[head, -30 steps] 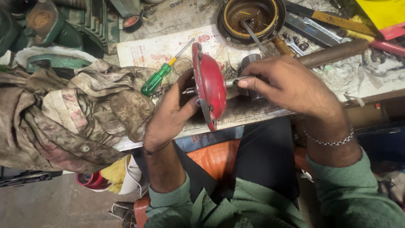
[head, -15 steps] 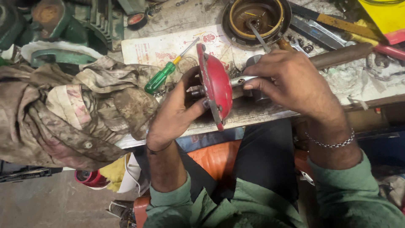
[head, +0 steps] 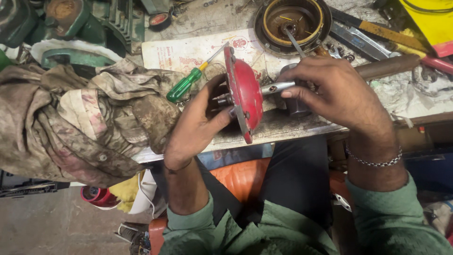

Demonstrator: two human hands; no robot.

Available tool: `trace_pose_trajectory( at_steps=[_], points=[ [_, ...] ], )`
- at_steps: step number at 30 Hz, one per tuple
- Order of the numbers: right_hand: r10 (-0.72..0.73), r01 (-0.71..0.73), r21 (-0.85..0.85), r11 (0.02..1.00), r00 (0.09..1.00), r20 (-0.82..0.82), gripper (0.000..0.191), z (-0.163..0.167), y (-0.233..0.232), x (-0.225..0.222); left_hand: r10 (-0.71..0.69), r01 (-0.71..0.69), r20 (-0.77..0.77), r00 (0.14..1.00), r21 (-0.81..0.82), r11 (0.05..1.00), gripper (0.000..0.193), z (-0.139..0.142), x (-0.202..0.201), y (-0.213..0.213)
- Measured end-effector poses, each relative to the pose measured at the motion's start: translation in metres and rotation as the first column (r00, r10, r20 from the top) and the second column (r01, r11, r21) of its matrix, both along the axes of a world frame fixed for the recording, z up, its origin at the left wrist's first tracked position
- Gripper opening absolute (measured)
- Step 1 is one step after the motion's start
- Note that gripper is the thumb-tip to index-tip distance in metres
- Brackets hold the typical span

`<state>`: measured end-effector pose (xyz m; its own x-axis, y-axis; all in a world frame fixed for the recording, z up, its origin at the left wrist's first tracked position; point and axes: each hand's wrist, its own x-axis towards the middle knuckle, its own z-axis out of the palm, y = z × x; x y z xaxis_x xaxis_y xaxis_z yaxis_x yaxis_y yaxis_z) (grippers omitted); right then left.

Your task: The person holds a red circular machine cover with copper windings against a shaft assembly on the workbench and repeatedly taps around its rim with a hammer to seat it. They rotate the part and continue tapping, then use a socket wrench on the shaft bolt near the end.

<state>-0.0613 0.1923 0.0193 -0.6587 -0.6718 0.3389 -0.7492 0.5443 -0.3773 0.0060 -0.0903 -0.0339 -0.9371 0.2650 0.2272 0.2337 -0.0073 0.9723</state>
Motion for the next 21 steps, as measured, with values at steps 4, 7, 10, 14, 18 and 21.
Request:
trace_pose_trajectory(
  at_steps=[4, 7, 10, 14, 18, 21],
  points=[
    [0.008, -0.008, -0.011, 1.000, 1.000, -0.001, 0.032, -0.002, -0.001, -0.003, 0.204, -0.209, -0.045, 0.978, -0.244, 0.947, 0.033, 0.008, 0.006, -0.005],
    [-0.005, 0.005, -0.001, 1.000, 1.000, 0.012, 0.033, -0.002, -0.001, -0.004, 0.218, -0.231, -0.076, 0.973, -0.286, 0.930, 0.024, 0.011, 0.006, -0.005],
    [0.006, -0.006, 0.002, 1.000, 1.000, -0.020, 0.032, -0.003, 0.000, -0.004, 0.187, -0.228, -0.148, 0.971, -0.348, 0.909, 0.022, 0.012, 0.005, -0.004],
    [-0.015, 0.015, 0.004, 1.000, 1.000, 0.010, 0.032, -0.002, 0.001, -0.002, 0.221, -0.256, -0.134, 0.966, -0.380, 0.889, 0.021, 0.013, 0.004, 0.001],
    [0.005, -0.005, -0.007, 1.000, 1.000, -0.023, 0.031, -0.001, 0.001, -0.001, 0.185, -0.256, -0.219, 0.958, -0.361, 0.897, 0.025, 0.011, 0.003, 0.003],
    [0.000, 0.000, -0.001, 1.000, 1.000, -0.023, 0.031, 0.000, 0.000, 0.000, 0.185, -0.280, -0.270, 0.945, -0.377, 0.883, 0.026, 0.008, 0.001, 0.005]
  ],
)
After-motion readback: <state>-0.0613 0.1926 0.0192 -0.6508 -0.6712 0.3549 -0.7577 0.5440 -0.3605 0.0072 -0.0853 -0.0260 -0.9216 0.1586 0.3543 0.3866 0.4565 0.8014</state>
